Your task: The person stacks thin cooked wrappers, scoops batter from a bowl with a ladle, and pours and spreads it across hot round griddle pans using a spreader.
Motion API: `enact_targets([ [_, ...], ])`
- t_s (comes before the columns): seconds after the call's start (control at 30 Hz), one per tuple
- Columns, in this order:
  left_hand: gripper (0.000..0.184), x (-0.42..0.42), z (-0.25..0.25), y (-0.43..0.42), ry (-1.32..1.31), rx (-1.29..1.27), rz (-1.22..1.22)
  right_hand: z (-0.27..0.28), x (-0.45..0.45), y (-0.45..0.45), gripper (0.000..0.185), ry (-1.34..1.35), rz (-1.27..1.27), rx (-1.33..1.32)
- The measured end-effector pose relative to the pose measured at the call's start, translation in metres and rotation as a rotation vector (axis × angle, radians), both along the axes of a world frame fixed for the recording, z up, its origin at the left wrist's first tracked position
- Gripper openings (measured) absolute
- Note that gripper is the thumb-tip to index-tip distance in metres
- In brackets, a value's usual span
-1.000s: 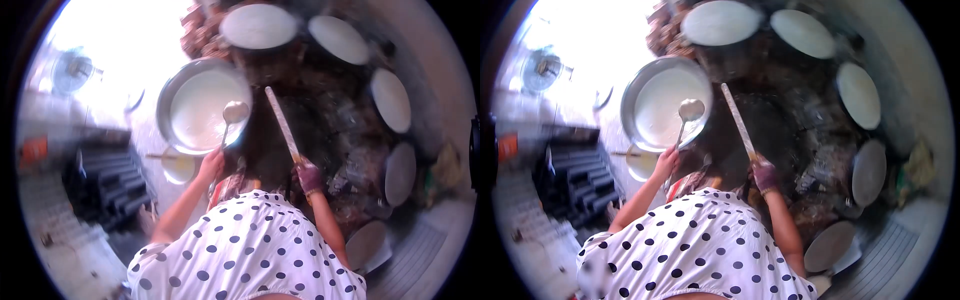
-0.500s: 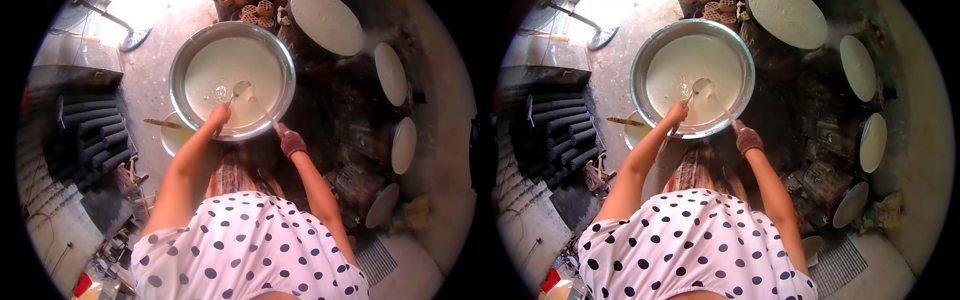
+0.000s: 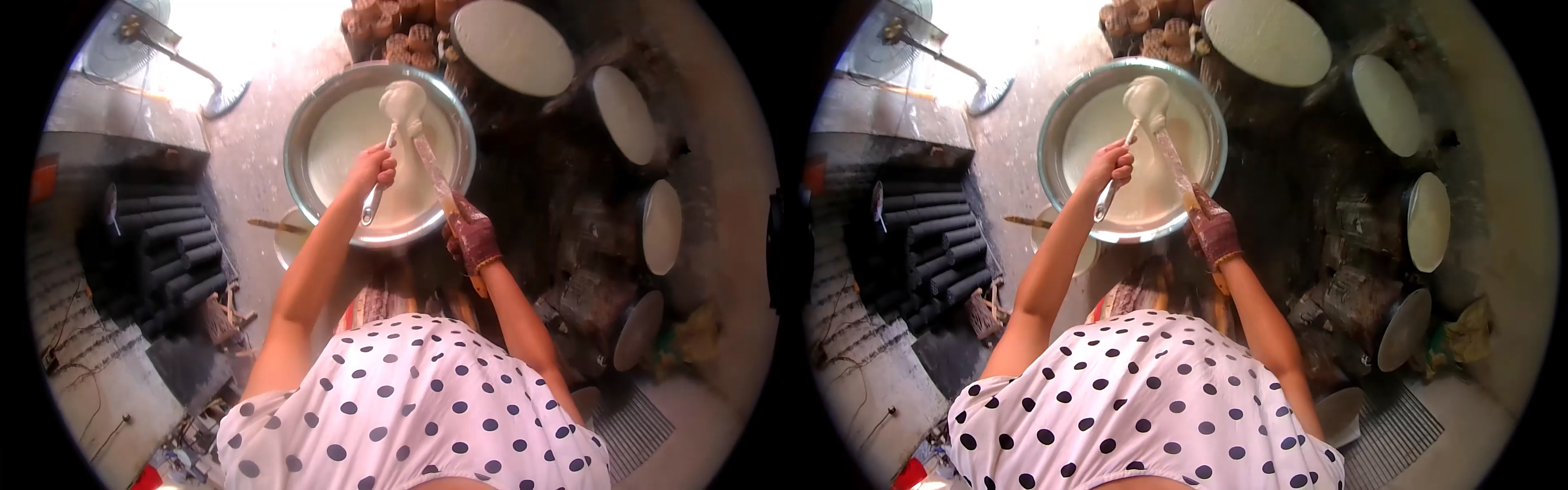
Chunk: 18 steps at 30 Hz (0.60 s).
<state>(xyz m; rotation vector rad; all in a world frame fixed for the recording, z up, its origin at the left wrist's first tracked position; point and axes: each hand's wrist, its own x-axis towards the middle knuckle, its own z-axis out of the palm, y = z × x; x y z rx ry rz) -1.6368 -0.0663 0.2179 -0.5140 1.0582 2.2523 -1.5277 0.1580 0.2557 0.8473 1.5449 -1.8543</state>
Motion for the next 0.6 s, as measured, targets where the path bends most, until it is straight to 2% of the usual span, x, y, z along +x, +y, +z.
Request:
enact_targets([
  [0.07, 0.03, -0.004, 0.071, -0.009, 0.174, -0.006, -0.004, 0.024, -0.007, -0.001, 0.046, 0.341, -0.01, 0.031],
  [0.1, 0.036, -0.002, 0.1, -0.013, 0.245, -0.044, -0.001, 0.032, -0.011, 0.001, 0.043, 0.47, -0.005, 0.159],
  [0.2, 0.038, 0.013, 0.192, -0.021, 0.449, -0.172, 0.006, 0.103, -0.016, 0.009, 0.041, 0.612, 0.021, 0.088],
  [0.27, 0.038, 0.019, 0.224, -0.029, 0.518, -0.211, 0.001, 0.125, -0.018, 0.02, 0.04, 0.698, 0.104, 0.177],
  [0.33, 0.038, 0.021, 0.239, -0.043, 0.605, -0.365, -0.026, 0.128, -0.025, 0.03, 0.036, 1.431, 0.324, 0.949],
  [0.37, 0.038, 0.021, 0.235, -0.053, 0.596, -0.439, -0.038, 0.139, -0.018, 0.035, 0.036, 1.184, 0.415, 0.814],
  [0.4, 0.038, 0.018, 0.221, -0.062, 0.605, -0.441, -0.034, 0.129, -0.022, 0.044, 0.036, 1.194, 0.413, 0.815],
  [0.5, 0.033, 0.014, 0.163, -0.073, 0.345, -0.342, -0.138, 0.071, -0.026, 0.062, 0.037, 1.252, 0.412, 0.899],
  [0.53, 0.033, 0.011, 0.14, -0.075, 0.325, -0.339, -0.143, 0.058, -0.031, 0.066, 0.036, 1.293, 0.439, 1.021],
  [0.57, 0.035, 0.006, 0.115, -0.079, 0.23, -0.165, -0.167, 0.051, -0.032, 0.067, 0.036, 1.337, 0.468, 1.147],
  [0.6, 0.036, 0.003, 0.104, -0.079, 0.138, 0.008, -0.189, 0.059, -0.028, 0.067, 0.036, 1.324, 0.475, 1.146],
])
